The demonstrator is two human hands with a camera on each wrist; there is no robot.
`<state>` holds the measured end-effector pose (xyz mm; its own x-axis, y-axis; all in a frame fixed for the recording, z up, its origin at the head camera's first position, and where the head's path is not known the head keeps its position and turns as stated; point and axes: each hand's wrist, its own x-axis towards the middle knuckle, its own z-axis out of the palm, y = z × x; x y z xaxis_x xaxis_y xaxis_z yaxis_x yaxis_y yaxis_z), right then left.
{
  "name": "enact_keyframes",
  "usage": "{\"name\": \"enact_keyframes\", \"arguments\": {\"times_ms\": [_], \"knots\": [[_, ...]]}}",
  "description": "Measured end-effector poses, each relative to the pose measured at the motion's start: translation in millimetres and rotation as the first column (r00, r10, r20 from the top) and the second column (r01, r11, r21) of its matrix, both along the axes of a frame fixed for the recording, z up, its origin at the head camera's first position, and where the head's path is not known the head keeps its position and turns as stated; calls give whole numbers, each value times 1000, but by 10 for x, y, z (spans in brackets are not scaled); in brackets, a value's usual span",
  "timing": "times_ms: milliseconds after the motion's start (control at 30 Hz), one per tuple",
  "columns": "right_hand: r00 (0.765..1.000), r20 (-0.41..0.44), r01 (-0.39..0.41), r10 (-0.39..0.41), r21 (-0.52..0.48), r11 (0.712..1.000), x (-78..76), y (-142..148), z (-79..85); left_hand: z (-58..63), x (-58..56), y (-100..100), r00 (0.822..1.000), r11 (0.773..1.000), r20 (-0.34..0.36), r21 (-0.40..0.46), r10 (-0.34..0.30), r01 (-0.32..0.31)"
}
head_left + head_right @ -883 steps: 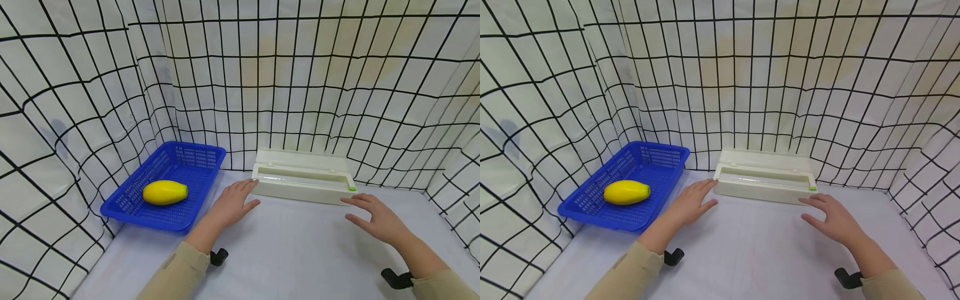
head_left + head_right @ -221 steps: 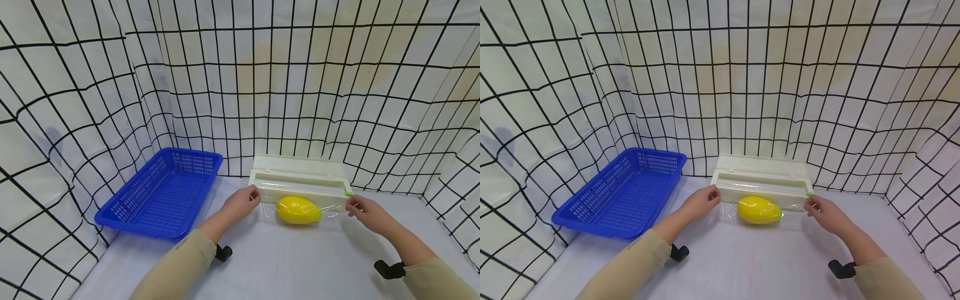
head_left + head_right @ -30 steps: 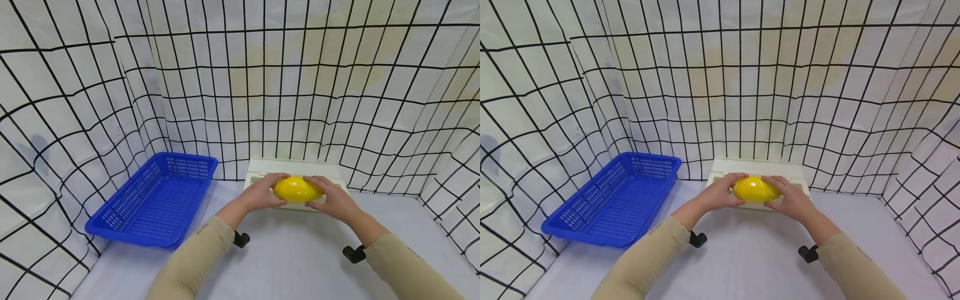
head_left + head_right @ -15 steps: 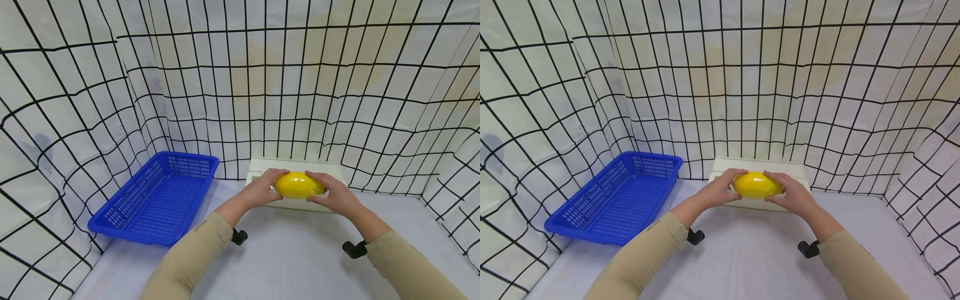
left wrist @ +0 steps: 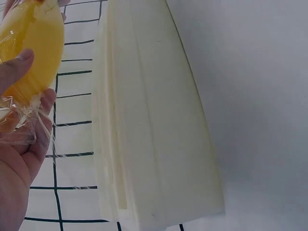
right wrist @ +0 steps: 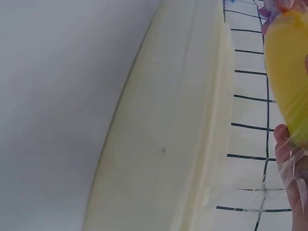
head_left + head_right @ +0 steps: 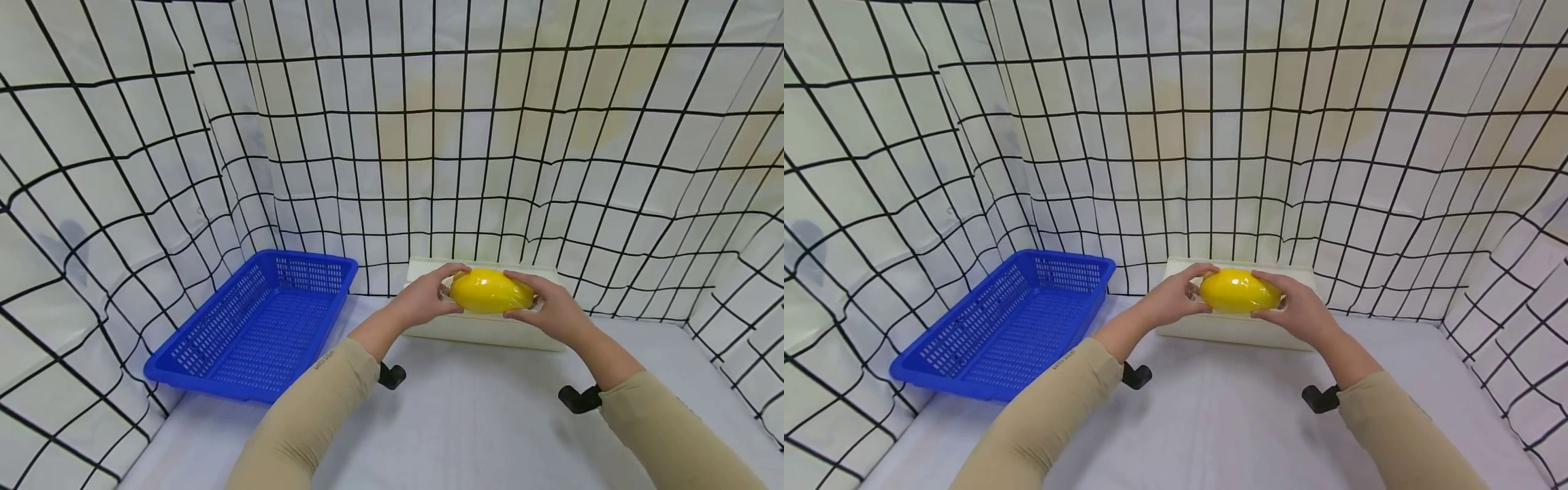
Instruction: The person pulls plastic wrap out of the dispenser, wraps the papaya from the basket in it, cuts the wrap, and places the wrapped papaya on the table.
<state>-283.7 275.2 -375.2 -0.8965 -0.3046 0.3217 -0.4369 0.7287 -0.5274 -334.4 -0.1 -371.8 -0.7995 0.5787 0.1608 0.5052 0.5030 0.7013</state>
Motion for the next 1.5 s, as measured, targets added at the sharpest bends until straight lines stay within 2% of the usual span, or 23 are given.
{"name": "enact_keyframes", "arguments": {"times_ms": [300,867,1067,1300,1400,1500], "knots": [[1000,-10,6,-6,4,1000,-25,29,169,181,-32,-15,1000,999,-16,30,-22,22],[999,-34,18,-17,9,1000,7,33,613,568,-88,-5,996,998,-74,39,-41,44],[999,-5,49,-49,-2,999,18,24,734,699,-55,-25,997,999,-67,33,-36,38],[998,-33,48,-47,16,999,74,20,842,831,-6,-42,996,999,-81,10,-43,44],[999,-8,47,-47,5,999,117,17,866,839,41,-56,996,999,-72,21,-46,48],[999,11,30,-31,15,999,176,20,838,792,113,-78,997,997,-38,45,-60,62]]}}
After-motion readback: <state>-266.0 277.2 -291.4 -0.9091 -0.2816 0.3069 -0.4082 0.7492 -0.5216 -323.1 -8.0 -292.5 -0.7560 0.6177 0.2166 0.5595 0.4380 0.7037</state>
